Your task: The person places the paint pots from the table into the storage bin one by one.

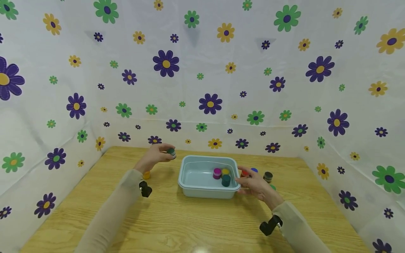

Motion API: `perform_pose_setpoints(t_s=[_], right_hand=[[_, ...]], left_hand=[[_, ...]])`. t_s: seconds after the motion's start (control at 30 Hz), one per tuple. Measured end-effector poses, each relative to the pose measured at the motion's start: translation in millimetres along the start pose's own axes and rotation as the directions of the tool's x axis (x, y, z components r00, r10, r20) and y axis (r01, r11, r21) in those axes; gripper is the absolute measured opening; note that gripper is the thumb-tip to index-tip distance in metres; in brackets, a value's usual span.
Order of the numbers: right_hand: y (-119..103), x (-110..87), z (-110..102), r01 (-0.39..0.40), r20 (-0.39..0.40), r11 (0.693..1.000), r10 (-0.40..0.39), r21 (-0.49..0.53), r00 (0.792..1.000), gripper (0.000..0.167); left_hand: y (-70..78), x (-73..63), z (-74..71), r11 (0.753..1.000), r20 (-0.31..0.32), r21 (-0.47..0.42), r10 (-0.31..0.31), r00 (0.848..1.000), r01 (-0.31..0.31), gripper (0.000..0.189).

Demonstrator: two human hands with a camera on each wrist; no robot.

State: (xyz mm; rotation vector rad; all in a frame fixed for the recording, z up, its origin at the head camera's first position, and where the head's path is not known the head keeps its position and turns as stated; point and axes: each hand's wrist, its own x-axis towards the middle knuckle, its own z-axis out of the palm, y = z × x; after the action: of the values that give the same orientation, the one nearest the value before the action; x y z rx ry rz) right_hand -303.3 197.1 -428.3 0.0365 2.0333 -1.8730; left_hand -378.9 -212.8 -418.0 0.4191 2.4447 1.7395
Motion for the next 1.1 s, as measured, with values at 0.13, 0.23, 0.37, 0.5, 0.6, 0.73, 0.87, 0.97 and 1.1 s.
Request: perform_pose_setpoints(t_s=[0.13,0.23,0.37,0.5,0.6,0.73,0.87,0.97,1.1], right_hand=[[-1.0,0.4,0.6,-0.005,-0.002,1.0,0.005,-0.004,1.0,0.067],[-3.4,1.5,0.4,-0.003,0.0,1.0,0.003,-0.016,1.0,0.067],[-5.9,3.1,0.2,0.004,0.004,1.0,-0.004,-0.021,1.0,0.067],[-3.2,2.2,-0.5,0.0,-0.002,1.0,0.0,-0.023,1.0,0.067],[0.1,0.7,-0.8,-0.002,-0.002,1.0,0.002,-0.026,1.0,0.067],[1.2,-0.5,-1.1,0.002,0.0,1.0,-0.002,-0.021,1.0,0.067],[1.2,-0.5,-1.0,0.006,-0.002,1.0,-0.006,-0.015,1.0,0.067],[1.2,-0.4,-1.1,0.006,-0.001,1.0,-0.006,-0.011,1.0,0.067],[1.0,-0.3,-1.3,0.005,0.0,1.0,-0.005,-0.01,1.0,0.067]], left_hand=[[8.0,2.0,6.3,1.0,0.032,0.004,0.003,0.999,-0.004,0.047],[12.8,6.4,12.6,1.0,0.046,0.013,0.017,0.999,-0.017,0.048],[18.2,10.3,25.5,0.998,0.032,0.043,0.044,0.999,-0.045,0.044],[18.6,9.5,43.4,0.997,0.013,0.054,0.058,0.998,-0.058,0.039],[17.1,8.2,56.2,0.997,0.004,0.05,0.065,0.998,-0.065,0.036],[16.3,6.7,71.3,0.995,-0.005,0.051,0.092,0.996,-0.091,0.036],[17.4,5.4,84.1,0.987,0.0,0.066,0.145,0.989,-0.144,0.037],[19.5,4.2,92.6,0.981,-0.007,0.072,0.179,0.984,-0.178,0.038],[22.9,3.4,102.5,0.98,-0.018,0.07,0.186,0.982,-0.184,0.039]])
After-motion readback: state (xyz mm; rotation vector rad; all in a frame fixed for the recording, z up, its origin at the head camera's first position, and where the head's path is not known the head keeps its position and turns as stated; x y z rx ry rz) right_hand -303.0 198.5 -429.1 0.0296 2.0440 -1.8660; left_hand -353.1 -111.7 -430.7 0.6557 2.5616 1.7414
